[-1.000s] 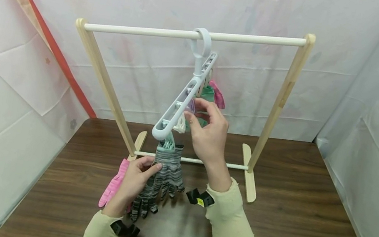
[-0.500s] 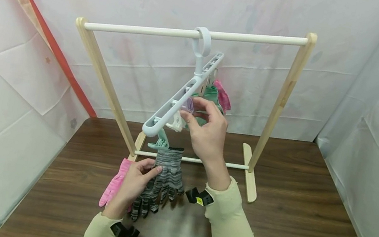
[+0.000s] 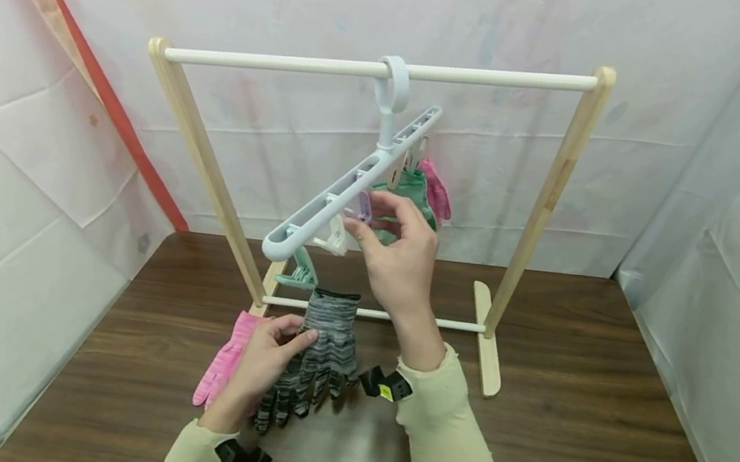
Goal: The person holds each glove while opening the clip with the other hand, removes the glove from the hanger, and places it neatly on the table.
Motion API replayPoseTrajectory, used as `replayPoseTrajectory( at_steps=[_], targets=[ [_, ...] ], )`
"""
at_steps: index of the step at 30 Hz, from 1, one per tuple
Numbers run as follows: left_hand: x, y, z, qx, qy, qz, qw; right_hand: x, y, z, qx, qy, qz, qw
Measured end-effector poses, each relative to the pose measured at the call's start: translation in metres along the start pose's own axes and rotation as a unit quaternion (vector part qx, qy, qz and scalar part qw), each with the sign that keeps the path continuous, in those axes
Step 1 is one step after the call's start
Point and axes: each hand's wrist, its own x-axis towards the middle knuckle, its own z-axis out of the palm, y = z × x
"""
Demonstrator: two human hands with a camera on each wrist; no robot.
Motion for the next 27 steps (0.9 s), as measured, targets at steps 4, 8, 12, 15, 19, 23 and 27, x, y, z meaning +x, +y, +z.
replayPoseTrajectory(
  at_steps=[4, 8, 12, 15, 19, 23, 27],
  targets=[
    [0.004, -0.019, 0.001, -0.007, 0.004, 0.007, 0.9999, 0.0, 0.0, 0.001, 0.004, 0.001, -0.001, 1.0],
    [0.004, -0.023, 0.002, -0.013, 0.001, 0.021, 0.9997, 0.0, 0.001, 0.001, 0.001, 0.002, -0.001, 1.0],
    [0.002, -0.026, 0.003, -0.01, 0.0, 0.002, 1.0, -0.001, 0.003, 0.0, -0.003, 0.003, 0.006, 1.0],
    [-0.001, -0.025, 0.004, -0.005, -0.001, -0.016, 0.9998, -0.002, 0.004, 0.0, -0.003, 0.003, 0.007, 1.0],
    [-0.007, -0.011, 0.003, -0.002, -0.01, -0.022, 0.9997, -0.003, 0.005, 0.0, -0.001, 0.004, 0.005, 1.0],
    [-0.01, -0.009, 0.003, -0.005, -0.014, -0.025, 0.9996, -0.002, 0.004, 0.0, -0.001, 0.004, 0.006, 1.0],
    [-0.007, -0.026, 0.003, -0.003, -0.011, -0.029, 0.9995, -0.001, 0.004, -0.001, -0.004, 0.002, 0.002, 1.0]
  ],
)
